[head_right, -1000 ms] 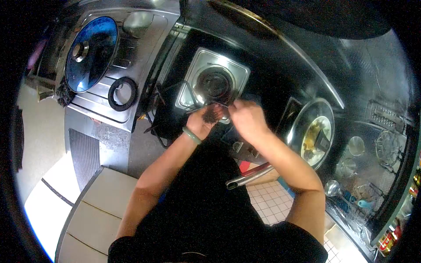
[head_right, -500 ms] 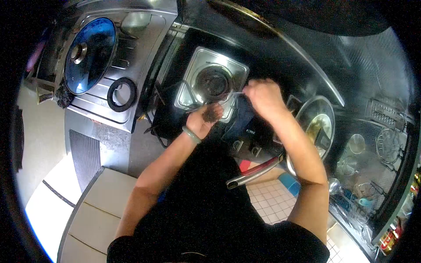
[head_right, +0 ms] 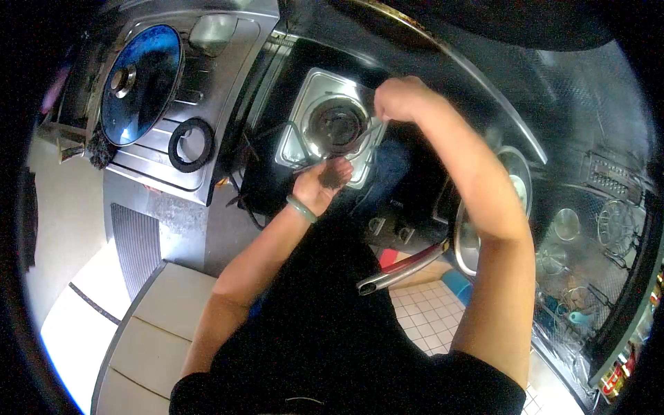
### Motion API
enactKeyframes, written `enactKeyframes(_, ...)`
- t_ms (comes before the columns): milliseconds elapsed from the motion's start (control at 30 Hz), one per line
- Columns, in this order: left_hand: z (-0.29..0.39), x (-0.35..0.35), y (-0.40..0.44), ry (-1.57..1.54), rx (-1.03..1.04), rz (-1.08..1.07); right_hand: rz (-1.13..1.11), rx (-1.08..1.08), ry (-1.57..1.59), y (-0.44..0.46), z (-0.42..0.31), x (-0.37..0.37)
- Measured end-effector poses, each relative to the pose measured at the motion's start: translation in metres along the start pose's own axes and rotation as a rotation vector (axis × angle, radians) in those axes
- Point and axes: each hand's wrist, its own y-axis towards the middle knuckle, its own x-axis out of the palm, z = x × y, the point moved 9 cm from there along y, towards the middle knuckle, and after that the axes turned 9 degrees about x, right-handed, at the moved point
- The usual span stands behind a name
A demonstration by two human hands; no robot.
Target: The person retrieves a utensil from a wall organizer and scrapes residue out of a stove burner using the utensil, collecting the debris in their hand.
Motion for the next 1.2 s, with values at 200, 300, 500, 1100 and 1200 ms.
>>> enactKeyframes(200,-0.002,-0.005,0.005,0.0,0.017,-0.012,-0.214,-0.076,0.363,0.004,-0.002,0.031)
enactKeyframes(300,-0.003,-0.005,0.006,-0.007,0.009,-0.011,-0.239,-0.027,0.441,0.002,0.006,0.044)
enactKeyframes(500,-0.001,-0.002,0.003,0.026,0.012,0.011,-0.301,-0.035,0.699,0.005,0.007,0.074)
enactKeyframes(1100,-0.003,-0.006,0.006,0.009,0.017,-0.014,-0.355,-0.093,0.771,0.01,0.009,0.092)
enactKeyframes(1200,-0.005,-0.009,0.007,0.001,0.012,0.0,-0.394,-0.101,0.79,0.011,0.009,0.094)
